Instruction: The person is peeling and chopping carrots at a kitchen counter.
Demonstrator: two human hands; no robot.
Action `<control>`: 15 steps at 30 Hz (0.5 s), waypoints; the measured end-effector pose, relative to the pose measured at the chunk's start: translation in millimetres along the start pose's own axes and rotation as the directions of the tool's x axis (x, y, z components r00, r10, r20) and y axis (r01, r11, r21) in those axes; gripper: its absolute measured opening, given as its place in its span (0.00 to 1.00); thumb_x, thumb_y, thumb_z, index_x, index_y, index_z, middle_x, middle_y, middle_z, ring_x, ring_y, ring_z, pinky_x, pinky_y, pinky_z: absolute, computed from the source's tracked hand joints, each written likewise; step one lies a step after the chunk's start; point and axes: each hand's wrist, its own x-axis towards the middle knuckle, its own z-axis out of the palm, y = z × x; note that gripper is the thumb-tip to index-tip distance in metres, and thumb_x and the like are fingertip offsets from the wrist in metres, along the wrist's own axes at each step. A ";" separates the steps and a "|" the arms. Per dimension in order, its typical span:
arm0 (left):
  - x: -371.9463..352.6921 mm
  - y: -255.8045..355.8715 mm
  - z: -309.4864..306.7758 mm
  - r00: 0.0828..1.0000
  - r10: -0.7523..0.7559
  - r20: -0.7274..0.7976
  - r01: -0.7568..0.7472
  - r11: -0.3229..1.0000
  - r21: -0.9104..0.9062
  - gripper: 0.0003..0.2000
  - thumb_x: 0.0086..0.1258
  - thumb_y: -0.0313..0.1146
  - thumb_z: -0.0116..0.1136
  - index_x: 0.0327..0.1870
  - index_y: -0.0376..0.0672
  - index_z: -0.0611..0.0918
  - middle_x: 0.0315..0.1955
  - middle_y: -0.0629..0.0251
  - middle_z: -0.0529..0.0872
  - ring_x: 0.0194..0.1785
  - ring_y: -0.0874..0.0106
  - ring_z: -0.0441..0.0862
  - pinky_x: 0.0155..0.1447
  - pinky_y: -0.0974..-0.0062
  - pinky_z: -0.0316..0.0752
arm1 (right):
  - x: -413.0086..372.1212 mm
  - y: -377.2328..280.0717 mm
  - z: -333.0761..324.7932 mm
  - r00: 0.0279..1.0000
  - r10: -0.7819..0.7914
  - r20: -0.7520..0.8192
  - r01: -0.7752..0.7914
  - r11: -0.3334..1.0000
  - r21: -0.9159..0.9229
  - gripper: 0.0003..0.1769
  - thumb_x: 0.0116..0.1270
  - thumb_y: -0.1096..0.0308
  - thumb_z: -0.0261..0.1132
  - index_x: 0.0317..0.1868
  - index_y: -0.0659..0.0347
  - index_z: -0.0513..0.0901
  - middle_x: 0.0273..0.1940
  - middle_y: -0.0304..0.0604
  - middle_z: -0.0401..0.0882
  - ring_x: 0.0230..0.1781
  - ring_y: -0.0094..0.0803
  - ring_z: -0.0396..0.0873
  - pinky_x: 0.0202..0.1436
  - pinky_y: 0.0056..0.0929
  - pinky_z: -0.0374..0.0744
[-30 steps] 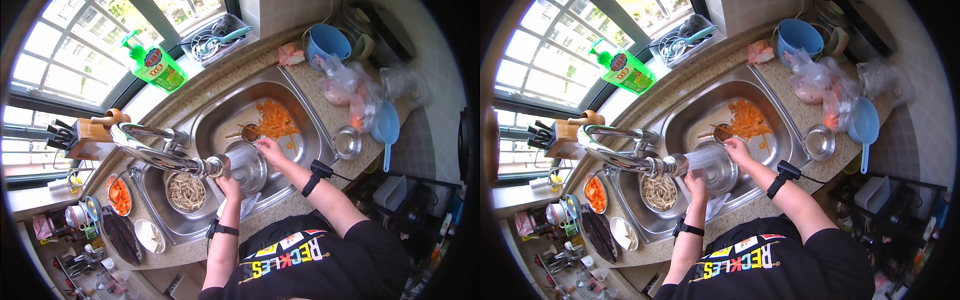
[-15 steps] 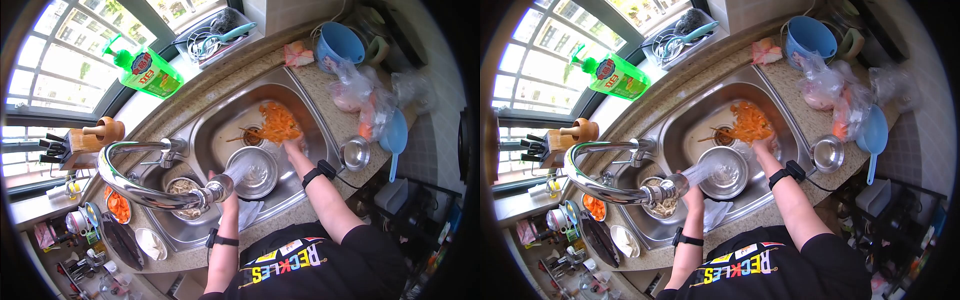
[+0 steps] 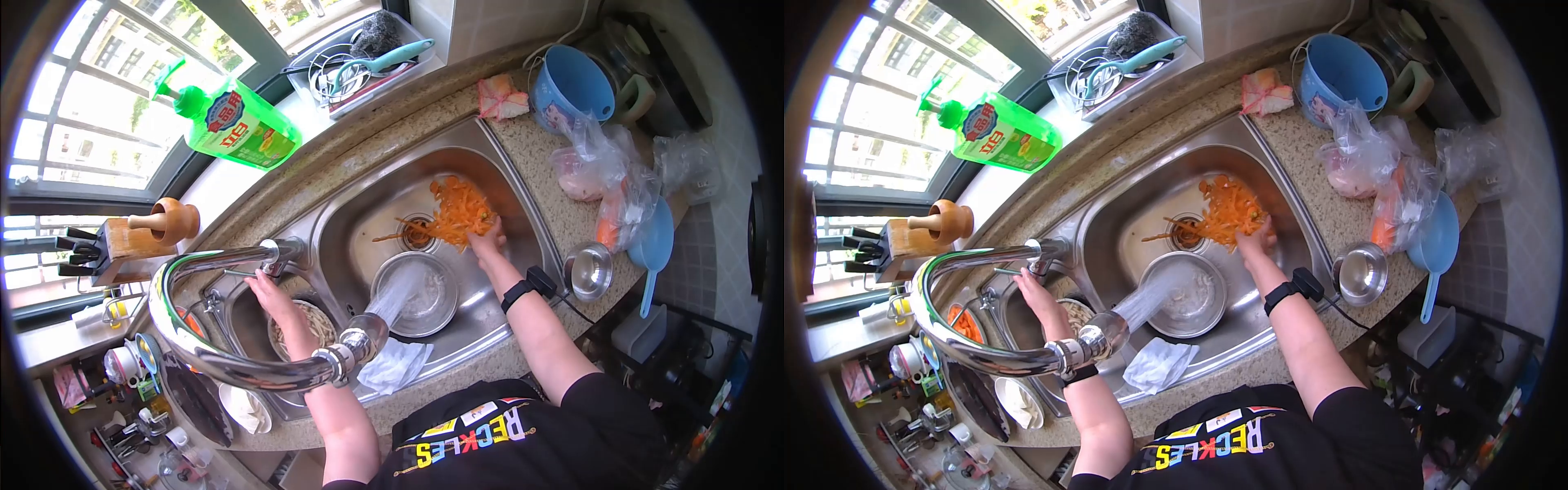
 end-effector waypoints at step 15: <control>-131.1 -9.6 4.5 0.895 0.377 0.238 -0.446 0.750 0.489 0.36 0.60 0.27 0.58 0.71 0.36 0.57 0.65 0.48 0.60 0.69 0.51 0.59 0.71 0.58 0.57 | -27.7 -87.4 39.9 0.993 -0.115 -0.009 0.104 0.927 -0.359 0.64 0.46 0.39 0.73 0.73 0.31 0.35 0.74 0.58 0.27 0.74 0.59 0.28 0.67 0.66 0.52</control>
